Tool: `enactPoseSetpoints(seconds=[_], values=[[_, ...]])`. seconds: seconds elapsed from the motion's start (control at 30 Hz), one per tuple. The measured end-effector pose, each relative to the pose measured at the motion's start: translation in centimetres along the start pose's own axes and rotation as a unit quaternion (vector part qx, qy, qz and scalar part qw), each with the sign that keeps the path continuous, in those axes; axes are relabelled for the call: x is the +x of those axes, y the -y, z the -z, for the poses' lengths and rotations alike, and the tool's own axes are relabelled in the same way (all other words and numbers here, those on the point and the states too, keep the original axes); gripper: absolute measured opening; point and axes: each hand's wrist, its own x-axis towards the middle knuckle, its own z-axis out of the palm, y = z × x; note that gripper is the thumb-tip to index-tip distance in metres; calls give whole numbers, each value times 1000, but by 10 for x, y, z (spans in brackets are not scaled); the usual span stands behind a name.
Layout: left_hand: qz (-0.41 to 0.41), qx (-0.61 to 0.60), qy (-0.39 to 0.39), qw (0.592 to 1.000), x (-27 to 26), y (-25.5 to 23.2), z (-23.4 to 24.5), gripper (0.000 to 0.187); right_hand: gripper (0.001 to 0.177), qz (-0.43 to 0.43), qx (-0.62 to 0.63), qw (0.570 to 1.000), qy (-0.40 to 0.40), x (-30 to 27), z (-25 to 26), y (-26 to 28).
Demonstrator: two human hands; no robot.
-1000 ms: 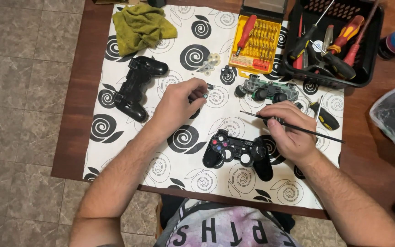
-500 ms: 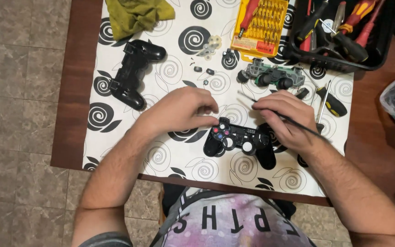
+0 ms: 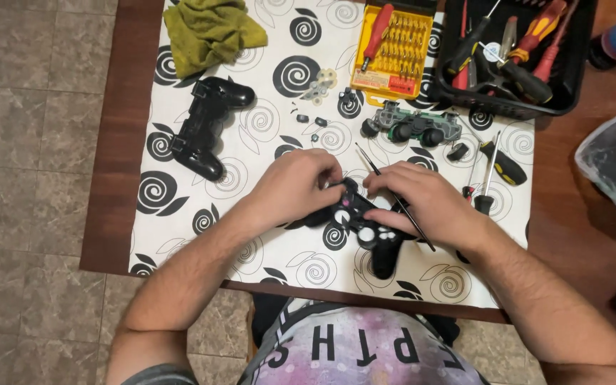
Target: Disassembling, cleaning, and reassembling a game controller using a brush and manual manipulation.
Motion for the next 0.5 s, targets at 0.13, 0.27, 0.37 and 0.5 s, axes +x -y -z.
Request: enactPoseSetpoints(seconds=[0.13, 0.27, 0.37, 0.5], values=[[-13, -83, -71, 994, 4, -1, -4, 22, 29, -72, 41, 996, -14, 3, 3, 3], [0, -224, -173, 959, 13, -8, -5, 24, 27, -107, 67, 989, -79, 5, 10, -9], [18, -368, -167, 915, 19, -11, -2, 36, 25, -106, 62, 985, -118, 19, 27, -12], [26, -556, -132, 820, 26, -1, -9, 40, 24, -106, 81, 983, -128, 34, 41, -16]])
